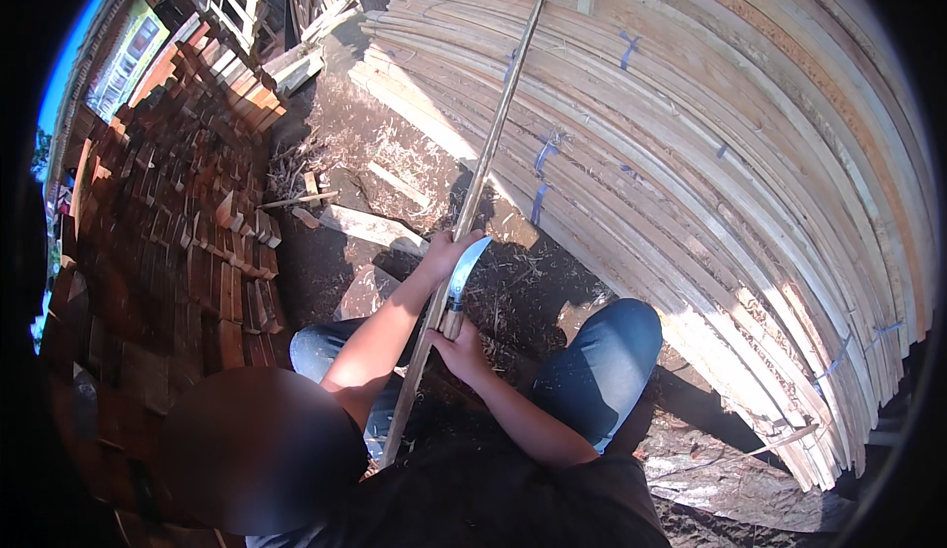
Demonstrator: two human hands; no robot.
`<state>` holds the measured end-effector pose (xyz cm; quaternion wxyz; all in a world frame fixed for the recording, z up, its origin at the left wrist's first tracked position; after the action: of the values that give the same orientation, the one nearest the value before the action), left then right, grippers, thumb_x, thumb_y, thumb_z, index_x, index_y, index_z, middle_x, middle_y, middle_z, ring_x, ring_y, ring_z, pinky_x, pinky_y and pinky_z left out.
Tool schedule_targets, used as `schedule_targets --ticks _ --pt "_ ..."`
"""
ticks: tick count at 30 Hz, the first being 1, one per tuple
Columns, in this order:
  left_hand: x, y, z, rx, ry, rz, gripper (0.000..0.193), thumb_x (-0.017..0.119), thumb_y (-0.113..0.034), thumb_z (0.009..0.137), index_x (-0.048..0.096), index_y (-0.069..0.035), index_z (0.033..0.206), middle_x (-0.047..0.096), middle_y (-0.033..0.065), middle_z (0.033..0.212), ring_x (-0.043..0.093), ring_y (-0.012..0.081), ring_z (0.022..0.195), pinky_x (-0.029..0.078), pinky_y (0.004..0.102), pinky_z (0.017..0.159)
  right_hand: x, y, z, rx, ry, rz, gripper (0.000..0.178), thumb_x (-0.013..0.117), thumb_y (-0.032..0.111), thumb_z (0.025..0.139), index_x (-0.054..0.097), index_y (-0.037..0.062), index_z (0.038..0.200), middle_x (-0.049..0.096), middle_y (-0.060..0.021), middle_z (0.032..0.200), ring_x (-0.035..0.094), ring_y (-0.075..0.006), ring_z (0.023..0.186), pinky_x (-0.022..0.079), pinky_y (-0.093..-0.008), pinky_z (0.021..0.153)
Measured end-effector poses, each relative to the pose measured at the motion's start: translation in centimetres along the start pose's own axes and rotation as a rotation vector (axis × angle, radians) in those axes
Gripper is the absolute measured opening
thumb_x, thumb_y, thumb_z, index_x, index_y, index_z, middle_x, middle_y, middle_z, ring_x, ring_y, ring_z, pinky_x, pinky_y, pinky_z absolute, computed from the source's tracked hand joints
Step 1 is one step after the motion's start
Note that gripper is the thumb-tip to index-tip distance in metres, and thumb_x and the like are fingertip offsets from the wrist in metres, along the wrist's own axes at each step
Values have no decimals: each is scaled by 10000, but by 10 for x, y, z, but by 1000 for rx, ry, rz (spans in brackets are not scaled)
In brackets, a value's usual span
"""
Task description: The person sits on the ground and uses a knife to shave a long, thin piece of wood held between their legs. They repeatedly scrape the blade along the wood's surface to remove thin layers.
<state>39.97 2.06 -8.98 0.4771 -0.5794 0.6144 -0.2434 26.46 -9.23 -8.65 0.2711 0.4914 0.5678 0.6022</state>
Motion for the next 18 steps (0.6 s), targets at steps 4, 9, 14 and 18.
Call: schedule_targets --ticks 4,9,14,18 --pt "-2 -12 -4 2 105 11 443 679 -396 829 689 42 894 670 90 753 616 148 654 481 310 582 -1 -1 3 -73 -16 -110 207 699 86 817 587 34 983 632 -37 854 606 -116 794 490 -300 725" --pt "-17 -9 11 62 124 436 526 651 -488 796 715 28 874 695 162 797 668 261 745 502 365 707 6 -21 4 -11 -14 85 238 679 47 815 598 7 1035 672 -64 945 645 -142 851 510 -304 765" --pt "-25 -11 8 45 187 519 566 637 -538 782 714 2 934 695 212 876 676 336 840 509 384 775 12 -29 2 136 48 269 365 621 -78 809 522 -23 1156 640 -120 1106 658 -194 949 529 -334 846" --pt "-46 -34 -39 238 3 722 677 651 -530 788 569 6 1193 623 233 1114 615 332 1039 475 377 882 0 -29 9 50 54 277 300 656 -33 809 585 -13 1100 669 -78 975 652 -150 889 521 -295 794"
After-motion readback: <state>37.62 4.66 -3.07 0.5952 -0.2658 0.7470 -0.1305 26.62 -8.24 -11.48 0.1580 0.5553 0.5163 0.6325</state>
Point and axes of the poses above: each hand's wrist, its own z-axis towards the middle knuckle, its own x-axis out of the palm, y = z × x, the point moved 6 cm from there along z, towards the middle knuckle
